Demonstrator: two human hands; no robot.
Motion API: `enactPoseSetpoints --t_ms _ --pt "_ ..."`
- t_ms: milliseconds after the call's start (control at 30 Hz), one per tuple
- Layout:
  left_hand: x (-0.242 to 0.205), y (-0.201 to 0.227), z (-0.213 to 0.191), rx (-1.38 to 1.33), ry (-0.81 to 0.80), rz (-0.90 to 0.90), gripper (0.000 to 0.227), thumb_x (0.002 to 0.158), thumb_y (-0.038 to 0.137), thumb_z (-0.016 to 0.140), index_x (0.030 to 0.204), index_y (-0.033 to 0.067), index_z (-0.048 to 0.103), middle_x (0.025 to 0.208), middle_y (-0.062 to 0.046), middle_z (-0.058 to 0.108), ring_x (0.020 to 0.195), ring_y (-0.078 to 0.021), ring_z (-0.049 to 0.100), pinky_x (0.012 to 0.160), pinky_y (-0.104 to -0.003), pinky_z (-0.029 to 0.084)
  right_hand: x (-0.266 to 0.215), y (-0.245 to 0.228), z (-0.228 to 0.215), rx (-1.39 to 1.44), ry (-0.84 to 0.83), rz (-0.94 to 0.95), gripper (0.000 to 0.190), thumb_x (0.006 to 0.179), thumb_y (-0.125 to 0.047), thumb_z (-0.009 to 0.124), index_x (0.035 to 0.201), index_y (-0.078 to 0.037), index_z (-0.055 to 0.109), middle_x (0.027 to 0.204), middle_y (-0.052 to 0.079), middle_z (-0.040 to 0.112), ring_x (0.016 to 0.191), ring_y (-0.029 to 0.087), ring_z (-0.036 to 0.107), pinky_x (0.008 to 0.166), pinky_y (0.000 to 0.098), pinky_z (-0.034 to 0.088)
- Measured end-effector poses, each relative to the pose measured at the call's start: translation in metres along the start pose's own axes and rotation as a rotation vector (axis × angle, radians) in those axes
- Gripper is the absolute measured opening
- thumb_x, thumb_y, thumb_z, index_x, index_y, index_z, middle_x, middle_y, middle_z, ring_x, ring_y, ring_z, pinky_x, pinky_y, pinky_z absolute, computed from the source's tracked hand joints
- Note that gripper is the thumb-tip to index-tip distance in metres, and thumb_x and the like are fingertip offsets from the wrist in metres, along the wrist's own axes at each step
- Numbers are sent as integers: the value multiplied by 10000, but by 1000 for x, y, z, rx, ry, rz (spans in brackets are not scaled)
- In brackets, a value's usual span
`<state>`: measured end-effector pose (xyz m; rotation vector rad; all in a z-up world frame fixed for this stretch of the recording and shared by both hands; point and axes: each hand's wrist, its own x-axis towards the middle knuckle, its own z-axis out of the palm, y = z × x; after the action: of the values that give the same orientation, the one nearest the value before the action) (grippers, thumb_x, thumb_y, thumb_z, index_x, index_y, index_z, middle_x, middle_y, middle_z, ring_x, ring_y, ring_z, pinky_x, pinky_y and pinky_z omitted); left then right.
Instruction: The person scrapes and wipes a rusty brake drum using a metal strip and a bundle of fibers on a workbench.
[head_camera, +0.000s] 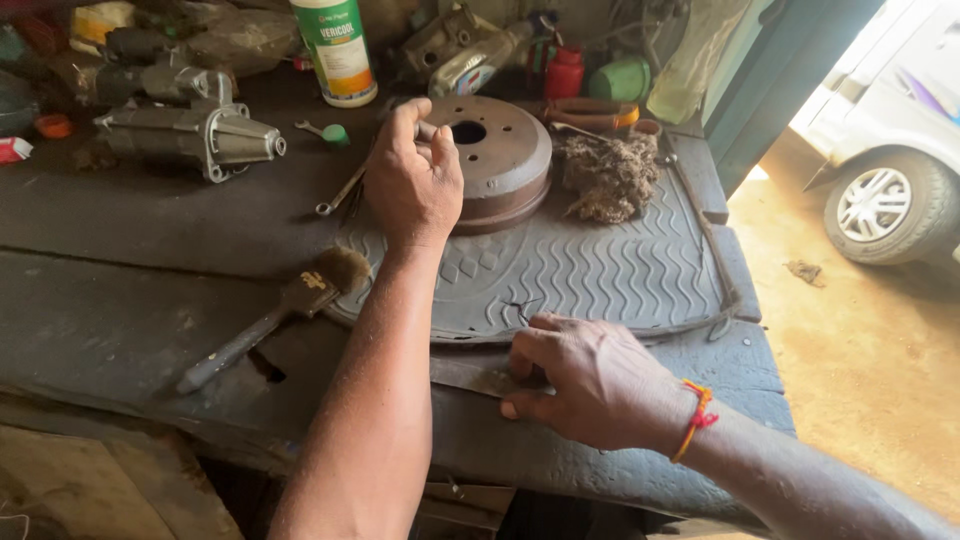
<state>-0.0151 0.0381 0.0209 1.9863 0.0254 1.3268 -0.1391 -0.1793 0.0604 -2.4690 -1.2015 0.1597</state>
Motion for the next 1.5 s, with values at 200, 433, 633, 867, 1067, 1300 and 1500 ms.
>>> enactPoseSetpoints --t_ms 200,433,633,867,1067,1300,1500 --pt "-1 -3 0 1 2 32 273 919 111 727 1176 65 647 883 -67 719 822 -269 719 747 -412 561 -1 13 -8 51 -79 104 341 761 -371 780 962 -131 646 775 98 702 761 339 700 651 465 541" --pt "-1 -11 4 45 -40 63 281 914 126 755 1166 60 648 884 -70 724 857 -299 712 759 -427 561 18 80 -72 -200 167 543 293 962 -334 599 1230 -227 651 847 119 733 803 296 727 735 463 558" --pt "-6 1 8 79 -99 179 310 899 177 763 1164 53 661 998 -107 735 984 -330 705 857 -441 558 47 130 -11 -200 455 540 341 902 -337 677 1191 -156 684 975 209 716 962 407 676 849 529 519" --pt "-15 19 33 181 -477 83 584 883 445 746 1270 15 662 1255 -224 689 1138 -376 665 962 -453 527 50 180 6 -245 563 574 276 964 -180 565 1218 -126 659 1314 256 609 1135 471 640 959 548 507" --pt "21 30 74 587 -807 -77 998 767 783 708 1316 -39 572 1321 -245 618 1271 -351 563 1114 -516 342 45 180 -5 -193 494 708 383 921 -279 585 1260 -101 593 1296 259 577 1138 478 611 921 569 487" --pt "31 39 71 689 -951 -144 1096 688 825 765 1372 -10 573 1347 -243 634 1307 -373 575 1141 -480 397 49 203 6 -241 565 650 329 928 -242 561 1210 -85 625 1237 261 606 1055 484 644 871 588 502" --pt "15 68 -1 605 -1061 -13 1211 602 789 821 1502 81 428 1327 -244 613 1260 -418 566 1074 -501 420 50 218 17 -308 618 601 297 965 -270 566 1150 -64 673 1222 266 628 1039 491 658 879 597 509"
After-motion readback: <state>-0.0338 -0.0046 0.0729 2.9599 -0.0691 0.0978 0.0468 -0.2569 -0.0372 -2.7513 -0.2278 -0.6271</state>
